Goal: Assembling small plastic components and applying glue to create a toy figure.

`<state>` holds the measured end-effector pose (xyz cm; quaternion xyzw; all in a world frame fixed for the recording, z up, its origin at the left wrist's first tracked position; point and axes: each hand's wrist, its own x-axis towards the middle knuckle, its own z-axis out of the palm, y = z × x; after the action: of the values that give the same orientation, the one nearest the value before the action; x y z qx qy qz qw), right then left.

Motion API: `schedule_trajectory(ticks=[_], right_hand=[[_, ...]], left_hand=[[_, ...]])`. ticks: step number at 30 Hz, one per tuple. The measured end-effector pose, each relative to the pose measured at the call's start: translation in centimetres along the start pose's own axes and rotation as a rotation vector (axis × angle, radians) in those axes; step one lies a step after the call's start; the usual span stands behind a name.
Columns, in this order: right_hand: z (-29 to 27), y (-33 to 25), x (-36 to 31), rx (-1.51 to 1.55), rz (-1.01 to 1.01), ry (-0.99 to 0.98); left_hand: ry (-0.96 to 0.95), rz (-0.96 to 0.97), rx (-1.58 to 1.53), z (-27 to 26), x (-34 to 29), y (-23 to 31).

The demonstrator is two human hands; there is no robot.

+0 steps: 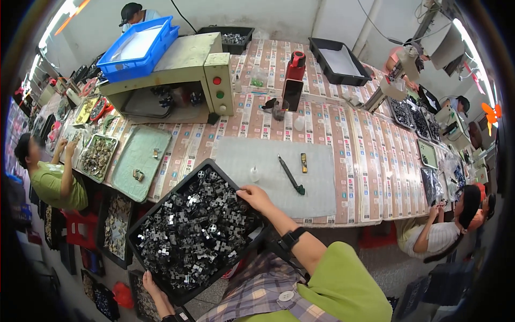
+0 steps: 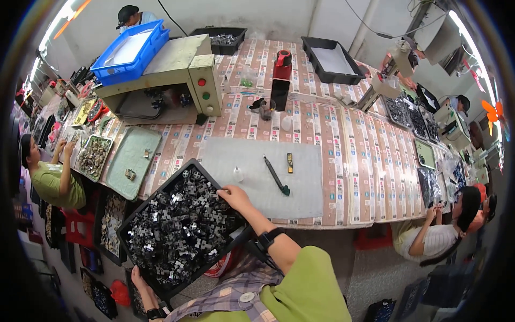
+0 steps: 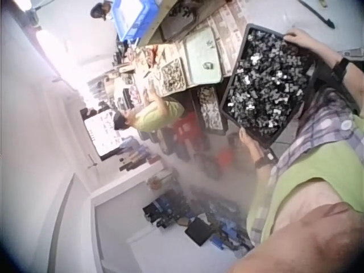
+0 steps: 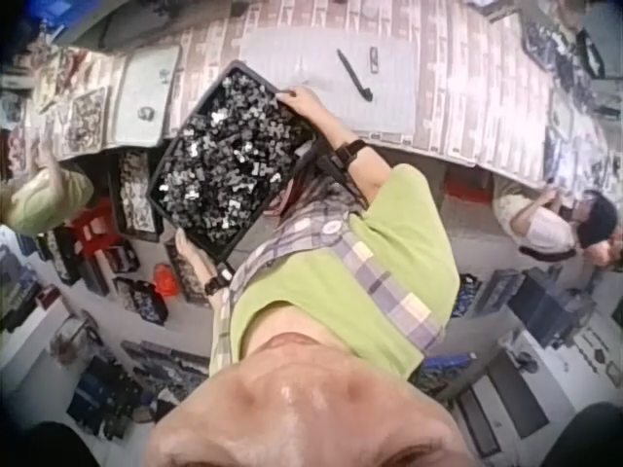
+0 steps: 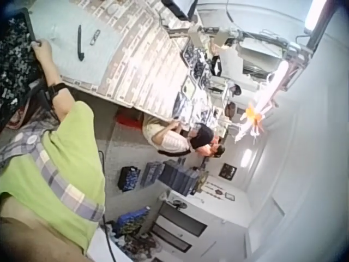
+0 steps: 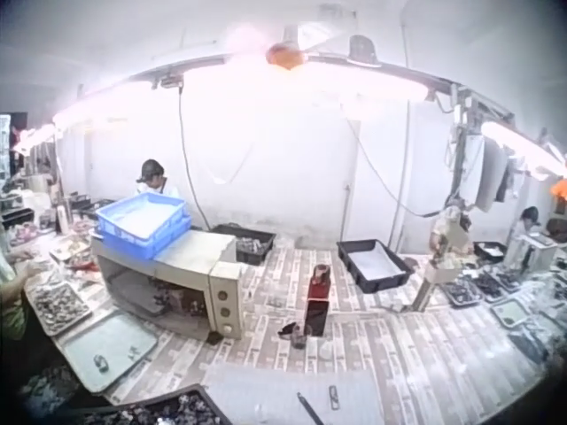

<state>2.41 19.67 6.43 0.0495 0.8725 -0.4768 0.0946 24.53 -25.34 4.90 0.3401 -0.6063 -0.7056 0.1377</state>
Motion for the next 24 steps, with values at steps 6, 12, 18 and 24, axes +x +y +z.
schedule_trajectory(ticks=[6,12,18,24], right_hand=[[-3.5,2.4,1.1,-0.168,-0.003,0.435],[-1.2,3.2,4.8,-0.199,0.144,0.206],[-5.3,4.8,5.6,-0.157,0.025,0.459],[-20.2,12.3,2.6,-0.25,0.342,0.762]], left_hand=[[0.116,-0.055,0.035,0.2,-0.7,0.0],[0.11,0.001,0.132,-1.7,0.5,-1.4],[0.043,-0.039,0.15,-2.7,0.8,-1.6],[0.035,-0.038,0.16,-1.9,0.0,-0.7]])
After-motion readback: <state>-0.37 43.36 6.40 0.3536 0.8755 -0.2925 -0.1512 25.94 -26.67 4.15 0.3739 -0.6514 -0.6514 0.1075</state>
